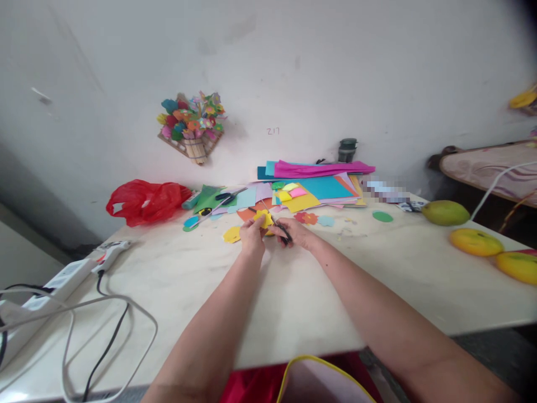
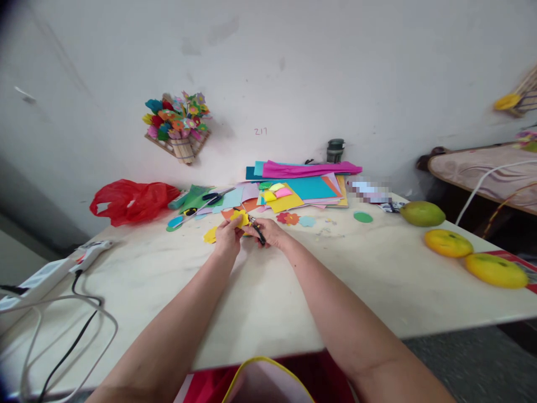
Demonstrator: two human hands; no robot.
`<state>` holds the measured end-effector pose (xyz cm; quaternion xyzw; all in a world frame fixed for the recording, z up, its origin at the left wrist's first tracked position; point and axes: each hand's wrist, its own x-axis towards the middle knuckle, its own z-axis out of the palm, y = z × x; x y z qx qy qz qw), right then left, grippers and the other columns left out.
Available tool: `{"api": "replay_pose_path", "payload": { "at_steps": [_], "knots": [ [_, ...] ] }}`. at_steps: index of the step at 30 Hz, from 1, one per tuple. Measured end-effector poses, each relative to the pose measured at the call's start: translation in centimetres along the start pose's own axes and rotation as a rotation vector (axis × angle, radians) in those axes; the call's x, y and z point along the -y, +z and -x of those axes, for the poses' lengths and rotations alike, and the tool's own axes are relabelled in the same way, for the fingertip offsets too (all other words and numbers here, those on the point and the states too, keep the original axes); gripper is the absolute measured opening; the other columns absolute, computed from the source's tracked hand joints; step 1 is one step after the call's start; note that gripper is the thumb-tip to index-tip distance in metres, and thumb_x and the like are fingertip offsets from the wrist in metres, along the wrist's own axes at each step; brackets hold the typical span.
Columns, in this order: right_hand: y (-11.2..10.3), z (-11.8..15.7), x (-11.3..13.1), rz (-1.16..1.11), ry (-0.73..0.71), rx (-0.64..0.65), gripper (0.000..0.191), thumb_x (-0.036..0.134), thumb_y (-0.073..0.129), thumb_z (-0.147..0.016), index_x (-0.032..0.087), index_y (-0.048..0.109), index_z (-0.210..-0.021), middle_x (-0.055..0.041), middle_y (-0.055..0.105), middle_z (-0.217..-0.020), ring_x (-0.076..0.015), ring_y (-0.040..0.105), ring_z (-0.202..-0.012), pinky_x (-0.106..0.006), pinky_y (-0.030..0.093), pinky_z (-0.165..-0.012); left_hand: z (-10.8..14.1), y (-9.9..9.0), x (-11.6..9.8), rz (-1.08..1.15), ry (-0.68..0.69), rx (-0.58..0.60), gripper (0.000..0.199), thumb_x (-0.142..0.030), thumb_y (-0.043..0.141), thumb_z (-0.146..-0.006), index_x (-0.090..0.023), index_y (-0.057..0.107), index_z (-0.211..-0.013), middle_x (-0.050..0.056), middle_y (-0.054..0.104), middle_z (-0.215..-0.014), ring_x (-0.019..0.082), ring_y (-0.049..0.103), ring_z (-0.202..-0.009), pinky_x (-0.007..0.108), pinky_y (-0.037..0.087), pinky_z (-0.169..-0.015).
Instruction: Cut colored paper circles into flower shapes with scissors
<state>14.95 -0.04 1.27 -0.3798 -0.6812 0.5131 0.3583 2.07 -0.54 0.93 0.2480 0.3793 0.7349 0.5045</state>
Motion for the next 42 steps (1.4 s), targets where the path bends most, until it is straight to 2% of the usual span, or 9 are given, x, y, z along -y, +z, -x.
{"api": "replay_pose_path", "payload": {
  "at_steps": [13, 29, 34, 42],
  "knots": [
    [0.19, -0.38, -0.55, 0.010, -0.020, -0.007, 0.030, 0.044, 0.067, -0.070, 0.018, 0.052, -0.071, 0.0037, 0.053, -0.049, -0.0105, 0.050, -0.038, -0.019, 0.032, -0.031, 0.02, 0.05, 0.23, 0.049, -0.016, -0.010, 0.025, -0.015, 0.076, -0.052, -0.015, 0.052, -0.058, -0.001, 0.060, -0.054, 0.011, 0.058, -0.048, 0.023, 0.045, -0.050],
    [0.38, -0.20, 0.09, -0.003, 0.022, -0.016, 0.029, 0.041, 0.069, -0.069, 0.018, 0.051, -0.073, 0.0057, 0.050, -0.045, -0.0092, 0.047, -0.036, -0.018, 0.032, -0.030, 0.12, 0.18, 0.15, 0.118, -0.036, 0.013, 0.022, -0.010, 0.074, -0.055, -0.014, 0.052, -0.056, -0.001, 0.058, -0.049, 0.010, 0.056, -0.043, 0.019, 0.043, -0.043],
    [0.41, -0.37, -0.09, -0.006, 0.020, -0.011, 0.028, 0.040, 0.069, -0.070, 0.017, 0.052, -0.073, 0.0057, 0.050, -0.045, -0.0088, 0.047, -0.035, -0.018, 0.030, -0.030, 0.04, 0.00, 0.04, 0.119, -0.040, 0.035, 0.019, -0.011, 0.070, -0.061, -0.014, 0.052, -0.057, 0.000, 0.060, -0.051, 0.012, 0.059, -0.047, 0.020, 0.045, -0.044],
    [0.29, -0.40, -0.24, 0.031, 0.026, -0.010, 0.028, 0.039, 0.068, -0.069, 0.018, 0.050, -0.069, 0.0061, 0.049, -0.044, -0.0082, 0.045, -0.033, -0.018, 0.028, -0.028, -0.10, -0.06, -0.28, 0.067, -0.053, -0.011, 0.014, -0.013, 0.070, -0.062, -0.014, 0.056, -0.062, 0.002, 0.063, -0.057, 0.014, 0.062, -0.053, 0.021, 0.047, -0.048]
  ]
}}
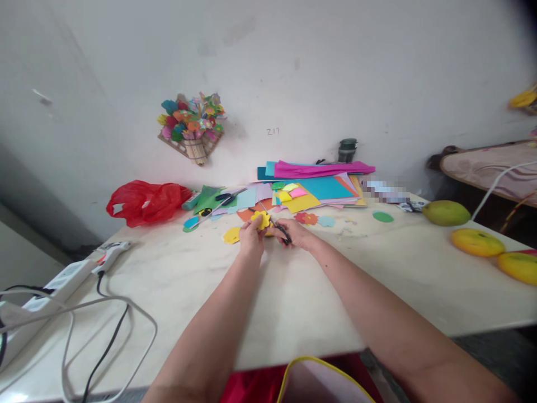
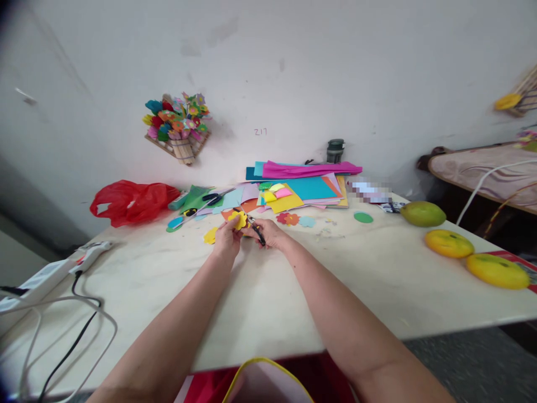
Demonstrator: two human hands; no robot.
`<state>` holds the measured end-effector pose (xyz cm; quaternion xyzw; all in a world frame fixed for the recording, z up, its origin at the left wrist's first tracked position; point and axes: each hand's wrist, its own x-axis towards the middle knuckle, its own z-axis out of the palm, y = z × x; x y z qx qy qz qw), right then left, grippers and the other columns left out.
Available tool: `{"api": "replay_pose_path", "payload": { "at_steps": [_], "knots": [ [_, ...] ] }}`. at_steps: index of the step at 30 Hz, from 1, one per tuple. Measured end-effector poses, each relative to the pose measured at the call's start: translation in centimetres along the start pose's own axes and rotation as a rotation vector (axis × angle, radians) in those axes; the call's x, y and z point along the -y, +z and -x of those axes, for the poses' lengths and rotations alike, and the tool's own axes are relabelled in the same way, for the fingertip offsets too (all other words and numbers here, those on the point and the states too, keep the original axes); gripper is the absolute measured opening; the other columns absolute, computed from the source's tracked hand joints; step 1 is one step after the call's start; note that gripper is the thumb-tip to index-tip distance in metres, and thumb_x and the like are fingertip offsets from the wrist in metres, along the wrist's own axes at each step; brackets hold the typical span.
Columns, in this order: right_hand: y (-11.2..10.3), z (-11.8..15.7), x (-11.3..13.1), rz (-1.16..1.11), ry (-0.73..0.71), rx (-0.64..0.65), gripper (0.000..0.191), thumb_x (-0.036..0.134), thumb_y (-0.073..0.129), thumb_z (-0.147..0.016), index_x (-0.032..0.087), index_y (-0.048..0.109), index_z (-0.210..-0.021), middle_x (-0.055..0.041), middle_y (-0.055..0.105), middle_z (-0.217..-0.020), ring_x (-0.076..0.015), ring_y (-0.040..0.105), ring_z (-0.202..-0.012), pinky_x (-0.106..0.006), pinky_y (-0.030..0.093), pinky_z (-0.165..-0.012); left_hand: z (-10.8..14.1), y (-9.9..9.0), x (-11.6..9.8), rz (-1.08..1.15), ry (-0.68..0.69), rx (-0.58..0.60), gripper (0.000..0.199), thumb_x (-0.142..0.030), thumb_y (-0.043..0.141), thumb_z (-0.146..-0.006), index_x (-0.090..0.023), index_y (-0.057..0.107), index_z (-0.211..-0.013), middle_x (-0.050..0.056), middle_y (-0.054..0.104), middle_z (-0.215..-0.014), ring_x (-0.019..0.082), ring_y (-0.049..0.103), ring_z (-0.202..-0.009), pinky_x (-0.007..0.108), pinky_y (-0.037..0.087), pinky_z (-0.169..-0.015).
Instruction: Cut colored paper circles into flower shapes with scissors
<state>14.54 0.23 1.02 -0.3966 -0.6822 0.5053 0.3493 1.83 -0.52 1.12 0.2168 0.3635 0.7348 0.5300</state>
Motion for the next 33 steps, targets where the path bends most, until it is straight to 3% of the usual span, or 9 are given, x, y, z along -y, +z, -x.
{"api": "replay_pose_path", "payload": {
  "at_steps": [17, 23, 29, 33],
  "knots": [
    [0.0, 0.4, 0.9, 0.037, 0.056, 0.003, 0.027, 0.035, 0.069, -0.065, 0.018, 0.048, -0.064, 0.0072, 0.045, -0.042, -0.0072, 0.043, -0.031, -0.017, 0.024, -0.027, -0.5, -0.4, -0.1, 0.040, 0.002, -0.051, 0.016, -0.009, 0.068, -0.064, -0.014, 0.053, -0.063, 0.002, 0.062, -0.061, 0.013, 0.063, -0.056, 0.025, 0.053, -0.057],
    [-0.2, 0.3, 0.7, 0.020, 0.069, -0.028, 0.026, 0.034, 0.070, -0.066, 0.017, 0.050, -0.066, 0.0071, 0.045, -0.040, -0.0068, 0.041, -0.030, -0.017, 0.022, -0.027, -1.1, -1.0, 0.0, -0.010, -0.005, -0.041, 0.012, -0.011, 0.068, -0.067, -0.013, 0.057, -0.069, 0.006, 0.066, -0.072, 0.015, 0.065, -0.063, 0.024, 0.053, -0.060],
    [-0.4, -0.2, -0.1, -0.129, 0.044, -0.117, 0.035, 0.032, 0.076, -0.060, 0.017, 0.053, -0.083, 0.0040, 0.058, -0.054, -0.0087, 0.052, -0.041, -0.016, 0.030, -0.032, -1.3, -1.2, 0.3, -0.032, -0.012, -0.044, 0.017, -0.015, 0.072, -0.066, -0.015, 0.055, -0.067, 0.005, 0.066, -0.076, 0.015, 0.066, -0.067, 0.024, 0.052, -0.059],
    [-0.3, -0.4, -0.3, -0.245, -0.012, -0.156, 0.039, 0.031, 0.077, -0.057, 0.018, 0.053, -0.084, 0.0045, 0.058, -0.056, -0.0103, 0.056, -0.046, -0.016, 0.033, -0.034, -1.0, -1.0, 0.5, -0.035, -0.020, -0.006, 0.019, -0.015, 0.073, -0.064, -0.016, 0.055, -0.064, 0.002, 0.064, -0.070, 0.012, 0.063, -0.062, 0.021, 0.050, -0.055]
  ]
}}
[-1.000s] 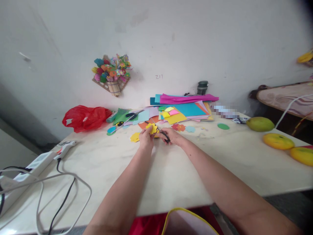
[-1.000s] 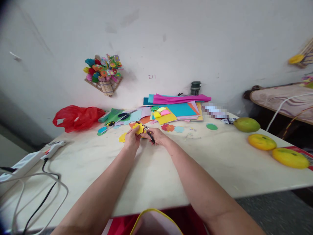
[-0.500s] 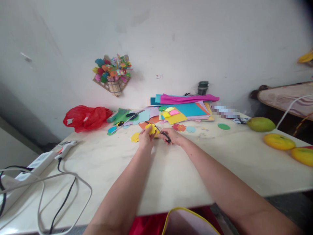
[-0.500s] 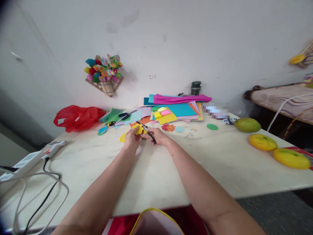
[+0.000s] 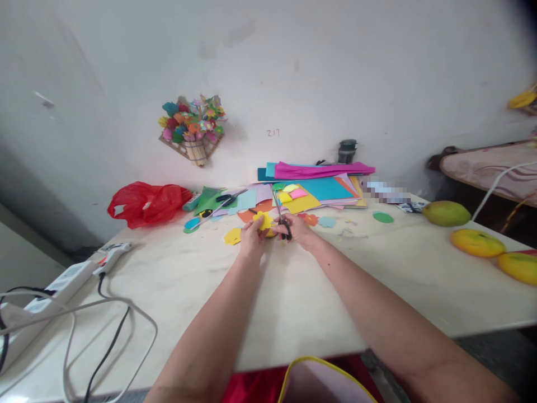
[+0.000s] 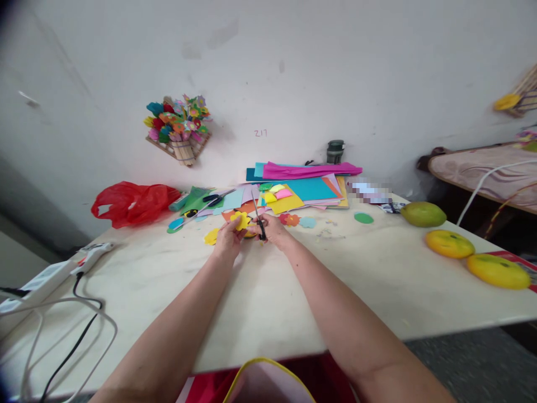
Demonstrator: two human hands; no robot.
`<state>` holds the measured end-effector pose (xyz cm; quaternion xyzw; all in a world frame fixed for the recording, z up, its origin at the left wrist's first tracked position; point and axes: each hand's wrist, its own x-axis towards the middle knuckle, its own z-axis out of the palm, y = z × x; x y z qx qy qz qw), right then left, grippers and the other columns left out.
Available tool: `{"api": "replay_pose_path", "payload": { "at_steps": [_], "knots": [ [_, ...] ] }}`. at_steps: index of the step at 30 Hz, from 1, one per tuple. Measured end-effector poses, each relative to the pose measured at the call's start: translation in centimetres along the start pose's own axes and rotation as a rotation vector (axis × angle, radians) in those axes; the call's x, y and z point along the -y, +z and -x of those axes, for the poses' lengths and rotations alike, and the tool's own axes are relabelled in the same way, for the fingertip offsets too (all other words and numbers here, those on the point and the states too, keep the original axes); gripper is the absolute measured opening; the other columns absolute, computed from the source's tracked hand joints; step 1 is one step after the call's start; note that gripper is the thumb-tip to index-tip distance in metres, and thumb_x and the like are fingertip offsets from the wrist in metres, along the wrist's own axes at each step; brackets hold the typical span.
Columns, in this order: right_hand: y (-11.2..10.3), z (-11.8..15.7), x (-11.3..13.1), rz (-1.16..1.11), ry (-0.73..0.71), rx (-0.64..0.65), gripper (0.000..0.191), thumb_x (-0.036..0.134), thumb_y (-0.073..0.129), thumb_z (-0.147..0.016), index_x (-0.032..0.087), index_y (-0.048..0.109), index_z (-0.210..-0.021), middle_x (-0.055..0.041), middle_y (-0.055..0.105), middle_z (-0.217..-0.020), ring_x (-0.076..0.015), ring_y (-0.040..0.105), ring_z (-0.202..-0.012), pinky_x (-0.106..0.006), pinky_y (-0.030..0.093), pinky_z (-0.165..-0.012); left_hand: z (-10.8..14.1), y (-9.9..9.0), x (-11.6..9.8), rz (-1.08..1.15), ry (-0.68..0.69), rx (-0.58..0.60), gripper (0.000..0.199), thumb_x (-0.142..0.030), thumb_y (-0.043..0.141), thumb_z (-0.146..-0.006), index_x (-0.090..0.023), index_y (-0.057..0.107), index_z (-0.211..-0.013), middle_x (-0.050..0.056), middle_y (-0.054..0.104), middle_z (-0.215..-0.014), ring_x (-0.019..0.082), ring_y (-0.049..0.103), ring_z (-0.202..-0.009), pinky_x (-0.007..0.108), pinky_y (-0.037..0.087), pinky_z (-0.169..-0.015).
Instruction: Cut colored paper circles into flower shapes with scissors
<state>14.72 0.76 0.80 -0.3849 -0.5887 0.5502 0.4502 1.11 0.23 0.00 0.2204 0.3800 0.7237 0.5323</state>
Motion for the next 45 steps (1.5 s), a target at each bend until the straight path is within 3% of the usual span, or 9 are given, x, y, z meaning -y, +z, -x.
{"api": "replay_pose_path", "payload": {
  "at_steps": [10, 16, 25, 33, 45],
  "knots": [
    [0.3, -0.6, 0.2, -0.087, -0.145, -0.240, 0.032, 0.022, 0.067, -0.054, 0.018, 0.055, -0.083, 0.0084, 0.049, -0.051, -0.0083, 0.050, -0.045, -0.020, 0.037, -0.043, 0.3, 0.1, 0.4, -0.081, -0.083, 0.212, 0.018, -0.017, 0.076, -0.062, -0.012, 0.063, -0.073, 0.007, 0.068, -0.076, 0.017, 0.067, -0.066, 0.030, 0.055, -0.067],
    [0.0, -0.6, 0.4, -0.067, -0.144, -0.236, 0.033, 0.021, 0.065, -0.054, 0.018, 0.055, -0.085, 0.0087, 0.049, -0.052, -0.0082, 0.051, -0.046, -0.020, 0.038, -0.045, 0.0, -0.6, -0.2, -0.195, -0.107, 0.336, 0.022, -0.014, 0.077, -0.061, -0.009, 0.066, -0.080, 0.013, 0.070, -0.084, 0.020, 0.068, -0.071, 0.032, 0.056, -0.071],
    [-0.9, -0.5, 0.1, -0.050, -0.098, -0.148, 0.037, 0.032, 0.069, -0.060, 0.019, 0.054, -0.091, 0.0025, 0.060, -0.060, -0.0120, 0.058, -0.048, -0.017, 0.030, -0.035, 0.0, -0.7, -1.3, -0.161, 0.032, 0.251, 0.030, -0.023, 0.081, -0.057, -0.011, 0.066, -0.080, 0.008, 0.069, -0.076, 0.020, 0.069, -0.074, 0.025, 0.052, -0.065],
    [-1.1, -0.5, -0.1, -0.023, -0.080, -0.069, 0.042, 0.038, 0.073, -0.060, 0.017, 0.055, -0.091, 0.0028, 0.060, -0.058, -0.0090, 0.055, -0.042, -0.016, 0.030, -0.035, -0.1, -0.8, -1.6, -0.101, -0.006, 0.218, 0.030, -0.023, 0.078, -0.061, -0.010, 0.064, -0.085, 0.011, 0.070, -0.084, 0.023, 0.070, -0.076, 0.030, 0.052, -0.071],
    [-0.7, 0.0, 0.1, 0.028, -0.031, 0.022, 0.031, 0.036, 0.073, -0.064, 0.017, 0.057, -0.083, 0.0027, 0.059, -0.057, -0.0082, 0.054, -0.042, -0.016, 0.031, -0.033, -0.5, -1.2, -1.4, -0.071, -0.010, 0.234, 0.025, -0.024, 0.076, -0.064, -0.012, 0.063, -0.083, 0.010, 0.070, -0.086, 0.023, 0.069, -0.083, 0.028, 0.052, -0.073]
  ]
}}
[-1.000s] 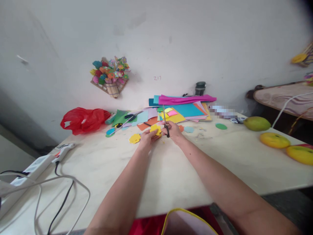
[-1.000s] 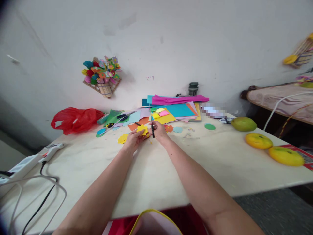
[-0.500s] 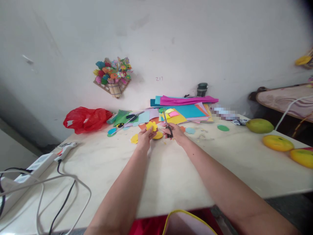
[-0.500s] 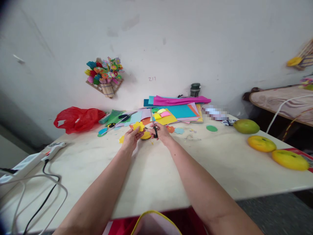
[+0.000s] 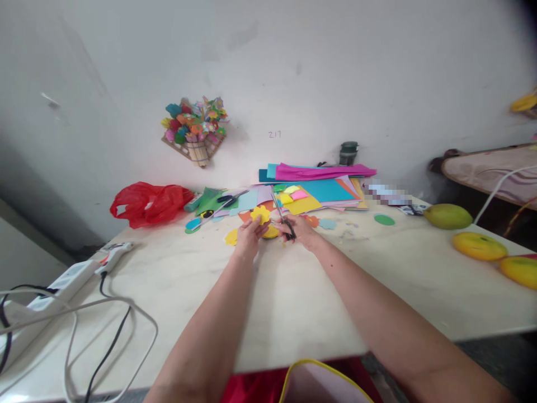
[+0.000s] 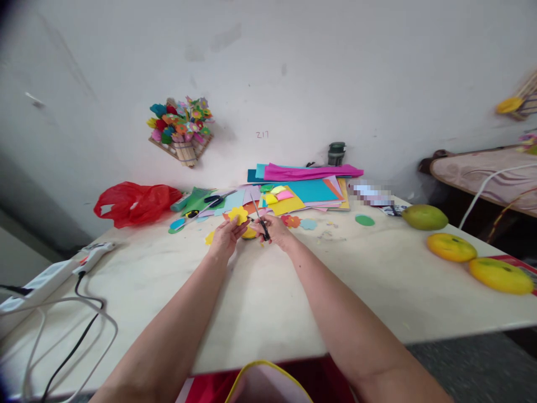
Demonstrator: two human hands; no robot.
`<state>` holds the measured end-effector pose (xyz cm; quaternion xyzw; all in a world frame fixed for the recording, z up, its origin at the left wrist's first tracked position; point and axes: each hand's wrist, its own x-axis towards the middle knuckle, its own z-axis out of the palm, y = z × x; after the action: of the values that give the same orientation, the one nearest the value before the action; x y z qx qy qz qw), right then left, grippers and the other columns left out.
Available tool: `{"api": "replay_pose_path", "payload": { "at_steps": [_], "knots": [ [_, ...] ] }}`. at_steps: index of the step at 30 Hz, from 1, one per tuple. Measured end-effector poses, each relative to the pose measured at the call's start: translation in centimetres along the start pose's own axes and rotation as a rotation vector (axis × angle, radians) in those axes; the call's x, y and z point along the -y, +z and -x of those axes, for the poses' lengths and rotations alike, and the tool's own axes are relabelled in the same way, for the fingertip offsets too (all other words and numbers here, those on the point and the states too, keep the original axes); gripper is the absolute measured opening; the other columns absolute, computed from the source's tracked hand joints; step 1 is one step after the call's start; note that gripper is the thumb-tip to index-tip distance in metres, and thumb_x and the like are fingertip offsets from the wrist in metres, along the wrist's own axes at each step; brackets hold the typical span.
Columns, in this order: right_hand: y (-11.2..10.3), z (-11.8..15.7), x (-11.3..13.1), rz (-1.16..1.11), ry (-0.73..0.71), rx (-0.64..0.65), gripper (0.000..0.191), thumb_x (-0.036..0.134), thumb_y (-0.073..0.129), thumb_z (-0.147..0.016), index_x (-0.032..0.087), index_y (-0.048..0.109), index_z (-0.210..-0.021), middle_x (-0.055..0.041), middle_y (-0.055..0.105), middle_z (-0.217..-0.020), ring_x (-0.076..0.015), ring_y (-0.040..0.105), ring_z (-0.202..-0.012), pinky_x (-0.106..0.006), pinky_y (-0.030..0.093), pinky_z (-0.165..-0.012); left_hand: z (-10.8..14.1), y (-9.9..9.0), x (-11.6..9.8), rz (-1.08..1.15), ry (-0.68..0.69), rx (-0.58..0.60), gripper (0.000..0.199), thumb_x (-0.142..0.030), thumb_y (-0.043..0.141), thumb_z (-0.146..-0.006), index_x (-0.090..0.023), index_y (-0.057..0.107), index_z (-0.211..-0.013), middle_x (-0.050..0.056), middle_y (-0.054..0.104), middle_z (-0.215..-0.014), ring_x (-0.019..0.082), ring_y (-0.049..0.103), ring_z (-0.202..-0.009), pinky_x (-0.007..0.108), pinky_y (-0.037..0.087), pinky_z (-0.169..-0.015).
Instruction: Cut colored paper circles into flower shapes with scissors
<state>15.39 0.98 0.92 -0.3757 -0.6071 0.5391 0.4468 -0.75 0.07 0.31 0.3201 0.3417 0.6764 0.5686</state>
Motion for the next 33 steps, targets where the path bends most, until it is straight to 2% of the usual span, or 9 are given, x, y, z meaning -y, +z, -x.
{"api": "replay_pose_path", "payload": {
  "at_steps": [6, 10, 14, 19, 25, 33],
  "knots": [
    [0.1, 0.2, 0.2, 0.033, 0.027, 0.010, 0.030, 0.035, 0.073, -0.066, 0.018, 0.057, -0.083, 0.0025, 0.059, -0.057, -0.0081, 0.054, -0.042, -0.016, 0.030, -0.033, -0.3, -0.1, 0.1, -0.027, -0.001, 0.003, 0.027, -0.024, 0.077, -0.064, -0.012, 0.063, -0.083, 0.010, 0.070, -0.085, 0.022, 0.069, -0.081, 0.028, 0.053, -0.072],
    [-0.1, 0.5, 0.6, 0.099, 0.026, 0.070, 0.027, 0.038, 0.070, -0.069, 0.017, 0.056, -0.078, 0.0010, 0.060, -0.056, -0.0079, 0.053, -0.041, -0.015, 0.029, -0.032, -0.4, -0.3, 0.3, -0.069, 0.020, 0.043, 0.030, -0.025, 0.079, -0.062, -0.013, 0.064, -0.085, 0.010, 0.070, -0.087, 0.022, 0.069, -0.083, 0.026, 0.053, -0.069],
    [-0.5, 0.6, 0.6, 0.154, 0.020, 0.107, 0.027, 0.039, 0.068, -0.071, 0.016, 0.055, -0.071, -0.0002, 0.060, -0.055, -0.0086, 0.054, -0.041, -0.016, 0.030, -0.032, -0.3, -0.3, 0.1, -0.098, 0.029, 0.057, 0.030, -0.028, 0.079, -0.060, -0.013, 0.063, -0.080, 0.009, 0.070, -0.081, 0.021, 0.069, -0.077, 0.026, 0.053, -0.068],
    [-0.9, 0.4, 0.3, 0.150, 0.019, 0.126, 0.028, 0.040, 0.067, -0.072, 0.016, 0.055, -0.071, -0.0002, 0.061, -0.055, -0.0094, 0.055, -0.041, -0.016, 0.030, -0.031, -0.1, -0.3, 0.0, -0.078, 0.012, 0.051, 0.026, -0.024, 0.079, -0.057, -0.014, 0.059, -0.071, 0.006, 0.068, -0.072, 0.021, 0.069, -0.072, 0.030, 0.054, -0.069],
    [-1.1, 0.4, 0.3, 0.152, 0.014, 0.193, 0.029, 0.041, 0.067, -0.072, 0.015, 0.053, -0.069, -0.0002, 0.060, -0.054, -0.0086, 0.055, -0.042, -0.016, 0.031, -0.033, -0.4, -0.6, 0.0, -0.090, -0.008, 0.064, 0.022, -0.023, 0.075, -0.060, -0.013, 0.059, -0.073, 0.007, 0.067, -0.072, 0.022, 0.069, -0.075, 0.030, 0.053, -0.071],
    [-1.2, 0.3, 0.2, 0.171, 0.020, 0.245, 0.030, 0.042, 0.066, -0.073, 0.015, 0.053, -0.069, 0.0006, 0.059, -0.053, -0.0081, 0.053, -0.040, -0.017, 0.032, -0.033, -0.2, -0.6, 0.0, -0.153, -0.009, 0.123, 0.029, -0.027, 0.076, -0.061, -0.012, 0.064, -0.083, 0.008, 0.070, -0.080, 0.019, 0.069, -0.077, 0.028, 0.052, -0.072]
  ]
}}
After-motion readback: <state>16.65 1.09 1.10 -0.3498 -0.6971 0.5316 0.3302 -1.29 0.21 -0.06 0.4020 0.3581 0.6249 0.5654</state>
